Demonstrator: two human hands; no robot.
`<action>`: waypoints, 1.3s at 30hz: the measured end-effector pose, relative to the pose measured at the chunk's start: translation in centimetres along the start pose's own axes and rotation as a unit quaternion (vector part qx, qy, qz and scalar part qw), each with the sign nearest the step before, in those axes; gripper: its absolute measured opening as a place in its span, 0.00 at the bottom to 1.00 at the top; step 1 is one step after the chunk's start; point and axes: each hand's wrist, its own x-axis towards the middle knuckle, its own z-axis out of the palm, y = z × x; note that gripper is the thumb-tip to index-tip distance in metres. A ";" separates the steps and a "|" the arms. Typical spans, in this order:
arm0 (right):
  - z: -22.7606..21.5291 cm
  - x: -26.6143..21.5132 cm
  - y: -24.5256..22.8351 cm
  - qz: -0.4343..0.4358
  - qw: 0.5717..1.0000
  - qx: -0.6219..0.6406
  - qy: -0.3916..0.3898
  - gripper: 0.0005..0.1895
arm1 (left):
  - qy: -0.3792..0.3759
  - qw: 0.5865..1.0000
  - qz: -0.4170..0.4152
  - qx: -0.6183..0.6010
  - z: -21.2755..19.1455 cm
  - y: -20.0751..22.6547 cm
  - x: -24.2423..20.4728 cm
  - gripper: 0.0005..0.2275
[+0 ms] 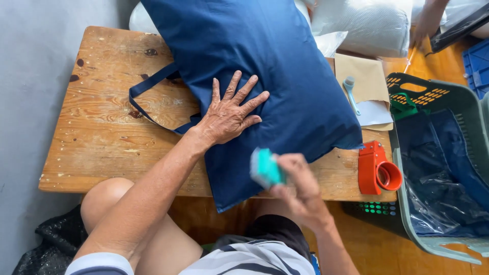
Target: The person scrubs the surface of a blue tote bag with a green sponge, then uses a small brush to clean the bottom edge. The bag is placed on a wooden table.
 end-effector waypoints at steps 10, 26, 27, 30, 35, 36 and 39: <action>-0.1 11.7 12.6 -0.017 0.930 -0.344 0.125 0.28 | 0.261 0.948 0.012 0.181 1.2 4.0 -0.4 0.16; 0.3 10.9 12.7 0.046 0.940 -0.319 0.110 0.24 | 0.031 0.989 0.135 0.055 1.7 19.3 -8.4 0.24; 0.3 10.9 12.7 0.047 0.940 -0.318 0.110 0.24 | 0.030 0.989 0.126 0.067 1.7 19.0 -8.3 0.25; 0.4 10.9 12.7 0.051 0.942 -0.314 0.112 0.24 | 0.038 0.989 0.112 0.088 2.0 18.5 -8.0 0.26; 0.4 11.0 12.3 0.055 0.943 -0.308 0.111 0.24 | -0.005 0.992 0.102 0.069 2.4 18.1 -7.8 0.26; 0.4 11.0 12.3 0.056 0.943 -0.308 0.110 0.24 | -0.015 0.993 0.101 0.064 2.5 18.0 -7.8 0.26; 0.3 11.0 12.2 0.052 0.943 -0.308 0.112 0.24 | 0.011 0.994 0.102 0.050 2.9 18.1 -8.2 0.27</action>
